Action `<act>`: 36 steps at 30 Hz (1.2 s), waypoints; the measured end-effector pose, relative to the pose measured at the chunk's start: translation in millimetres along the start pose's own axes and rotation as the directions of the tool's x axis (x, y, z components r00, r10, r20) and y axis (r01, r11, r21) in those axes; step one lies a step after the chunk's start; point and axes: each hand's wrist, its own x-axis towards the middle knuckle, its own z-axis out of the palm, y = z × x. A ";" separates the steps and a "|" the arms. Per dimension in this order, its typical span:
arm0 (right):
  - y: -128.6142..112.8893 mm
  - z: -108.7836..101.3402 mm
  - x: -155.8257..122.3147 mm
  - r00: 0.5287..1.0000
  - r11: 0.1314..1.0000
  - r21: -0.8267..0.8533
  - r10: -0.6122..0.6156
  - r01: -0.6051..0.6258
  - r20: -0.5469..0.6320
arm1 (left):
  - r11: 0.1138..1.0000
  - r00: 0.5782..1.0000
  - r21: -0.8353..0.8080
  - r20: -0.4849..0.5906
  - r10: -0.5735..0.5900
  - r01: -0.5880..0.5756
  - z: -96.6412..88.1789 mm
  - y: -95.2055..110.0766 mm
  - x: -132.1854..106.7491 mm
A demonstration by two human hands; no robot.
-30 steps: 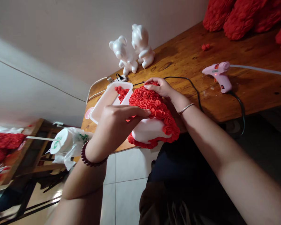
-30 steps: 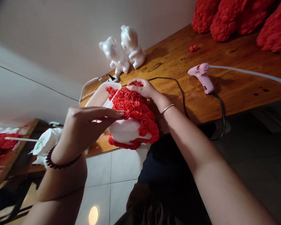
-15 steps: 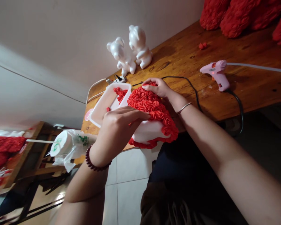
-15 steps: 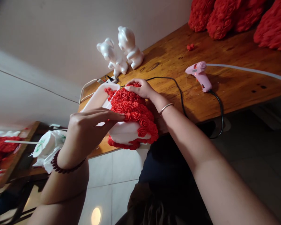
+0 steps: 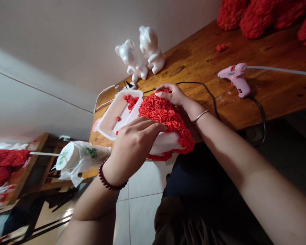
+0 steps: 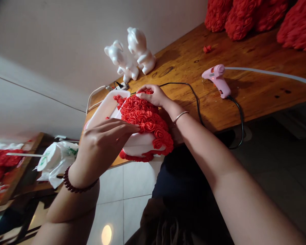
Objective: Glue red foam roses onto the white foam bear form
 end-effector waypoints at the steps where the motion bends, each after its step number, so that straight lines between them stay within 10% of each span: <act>1: 0.5 -0.1 0.0 1.000 1.000 0.005 -0.005 0.005 -0.004 | 1.000 0.999 0.005 0.035 0.011 -0.011 -1.7 0.8 1.1; 11: -9.5 -0.1 -6.3 1.000 0.997 0.075 0.026 -0.027 0.018 | 1.000 0.973 0.023 0.232 0.001 -0.006 -10.8 -0.4 11.4; 19: -11.2 1.1 -5.9 0.998 0.994 0.090 0.061 -0.060 -0.011 | 0.997 1.000 -0.074 0.010 -0.017 0.017 -15.9 -16.2 -0.5; 26: -9.9 1.3 -7.2 0.999 0.990 0.133 0.044 -0.045 0.012 | 0.993 0.995 -0.112 0.098 0.034 -0.023 -6.2 -13.2 -12.9; 29: -12.4 1.3 -8.9 0.998 0.989 0.135 0.062 -0.062 0.004 | 0.972 0.981 -0.175 -0.088 -0.173 0.156 -3.4 -50.2 -11.0; 33: -18.3 0.0 -12.7 0.993 0.981 0.152 0.120 -0.120 0.009 | 0.763 0.720 -0.085 -0.278 -0.636 0.641 22.5 -155.2 -5.5; 36: -23.7 -1.5 -13.7 0.988 0.980 0.122 0.156 -0.155 -0.002 | 0.781 0.779 0.023 -0.107 -0.618 0.624 57.3 -218.3 -5.7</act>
